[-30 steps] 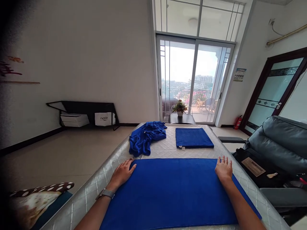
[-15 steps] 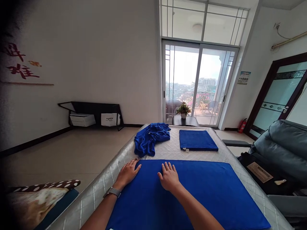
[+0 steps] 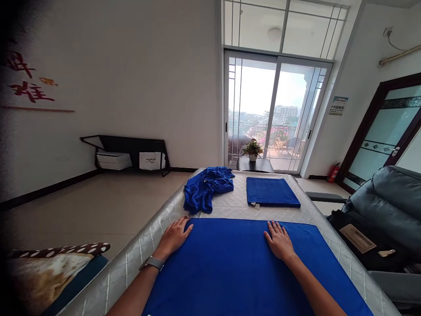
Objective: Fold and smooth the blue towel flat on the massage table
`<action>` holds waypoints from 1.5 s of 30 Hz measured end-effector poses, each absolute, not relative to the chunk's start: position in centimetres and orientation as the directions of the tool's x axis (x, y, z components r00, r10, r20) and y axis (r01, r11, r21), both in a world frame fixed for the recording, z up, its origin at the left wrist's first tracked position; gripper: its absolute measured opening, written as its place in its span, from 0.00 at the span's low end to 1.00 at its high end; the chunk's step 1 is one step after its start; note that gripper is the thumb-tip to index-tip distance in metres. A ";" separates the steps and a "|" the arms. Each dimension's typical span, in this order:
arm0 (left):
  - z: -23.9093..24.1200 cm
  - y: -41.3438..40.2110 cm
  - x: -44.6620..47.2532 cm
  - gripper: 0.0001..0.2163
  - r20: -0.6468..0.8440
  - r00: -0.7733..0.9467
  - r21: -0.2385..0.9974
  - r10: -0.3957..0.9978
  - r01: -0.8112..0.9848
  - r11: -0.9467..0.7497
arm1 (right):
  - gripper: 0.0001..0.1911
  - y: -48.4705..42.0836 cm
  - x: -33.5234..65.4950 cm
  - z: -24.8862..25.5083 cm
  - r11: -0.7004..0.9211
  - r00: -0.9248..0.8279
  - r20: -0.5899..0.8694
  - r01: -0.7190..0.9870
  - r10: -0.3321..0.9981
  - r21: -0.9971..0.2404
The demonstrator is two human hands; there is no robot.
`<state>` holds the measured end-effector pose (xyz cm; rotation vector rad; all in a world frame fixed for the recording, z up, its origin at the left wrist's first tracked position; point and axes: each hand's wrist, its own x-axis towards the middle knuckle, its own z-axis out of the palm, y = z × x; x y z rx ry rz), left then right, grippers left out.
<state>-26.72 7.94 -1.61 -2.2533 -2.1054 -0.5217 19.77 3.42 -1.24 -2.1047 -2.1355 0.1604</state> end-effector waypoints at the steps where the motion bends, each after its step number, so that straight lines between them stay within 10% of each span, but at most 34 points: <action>1: -1.6 7.9 -26.7 0.26 0.245 0.037 0.218 0.969 0.971 -0.092 | 0.38 3.4 22.1 -1.5 -0.023 0.029 0.034 0.988 0.999 -0.153; 11: -1.7 8.1 -26.8 0.27 0.229 0.031 0.219 0.973 0.972 -0.082 | 0.41 2.8 37.9 -4.1 -0.381 0.391 0.102 0.919 0.915 -0.102; 40: -1.3 7.8 -26.4 0.26 0.224 0.024 0.205 0.974 0.976 -0.071 | 0.34 1.9 35.7 -2.4 -0.362 0.370 0.296 0.928 0.881 -0.084; 45: -1.5 7.9 -26.4 0.26 0.236 0.031 0.215 0.971 0.973 -0.083 | 0.29 1.2 28.0 2.4 -0.098 0.235 0.260 0.887 0.937 -0.451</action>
